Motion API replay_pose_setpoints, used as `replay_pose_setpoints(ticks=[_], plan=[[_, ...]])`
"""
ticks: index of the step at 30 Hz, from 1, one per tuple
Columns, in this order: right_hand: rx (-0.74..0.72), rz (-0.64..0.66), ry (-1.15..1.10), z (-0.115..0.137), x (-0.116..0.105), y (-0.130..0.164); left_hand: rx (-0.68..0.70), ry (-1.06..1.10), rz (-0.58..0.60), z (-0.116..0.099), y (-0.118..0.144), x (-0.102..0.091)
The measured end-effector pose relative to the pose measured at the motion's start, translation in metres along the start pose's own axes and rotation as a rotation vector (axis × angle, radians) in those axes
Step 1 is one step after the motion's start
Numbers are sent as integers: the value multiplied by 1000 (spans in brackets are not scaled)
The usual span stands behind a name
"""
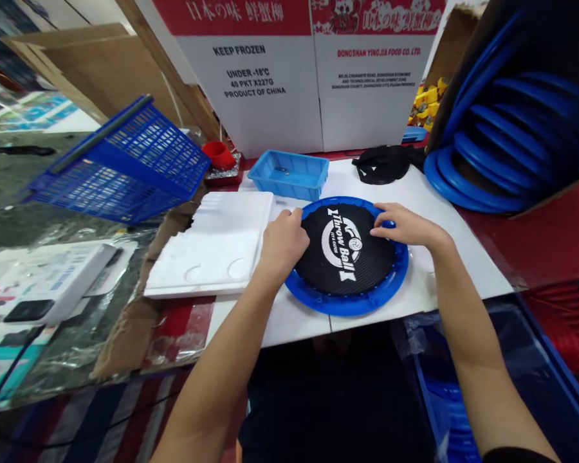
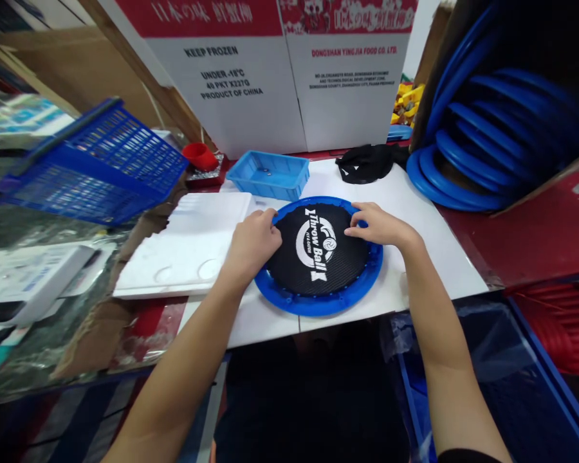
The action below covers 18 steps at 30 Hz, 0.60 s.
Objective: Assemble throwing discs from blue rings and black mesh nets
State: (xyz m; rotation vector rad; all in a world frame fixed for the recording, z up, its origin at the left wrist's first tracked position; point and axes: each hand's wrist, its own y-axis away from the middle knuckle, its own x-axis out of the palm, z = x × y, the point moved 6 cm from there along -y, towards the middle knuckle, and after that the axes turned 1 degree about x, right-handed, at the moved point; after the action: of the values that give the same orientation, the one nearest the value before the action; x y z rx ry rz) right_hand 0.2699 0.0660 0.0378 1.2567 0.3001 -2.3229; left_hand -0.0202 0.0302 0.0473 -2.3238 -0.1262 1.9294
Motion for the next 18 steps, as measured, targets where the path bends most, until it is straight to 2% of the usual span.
replay_pose_setpoints(ticks=[5,11,14,16,18], plan=[[48,-59,45,-17,8,-9,78,173,18,5,-8,10],[30,-113,16,-27,18,-21,211,202,-10,-3,-10,16],[23,-122,-14,-27,19,-24,235,230,-26,-2,-12,16],[-4,-108,-45,-22,18,-25,221,250,33,0,-13,17],[-61,-69,-85,-13,19,-23,196,265,141,1,-12,18]])
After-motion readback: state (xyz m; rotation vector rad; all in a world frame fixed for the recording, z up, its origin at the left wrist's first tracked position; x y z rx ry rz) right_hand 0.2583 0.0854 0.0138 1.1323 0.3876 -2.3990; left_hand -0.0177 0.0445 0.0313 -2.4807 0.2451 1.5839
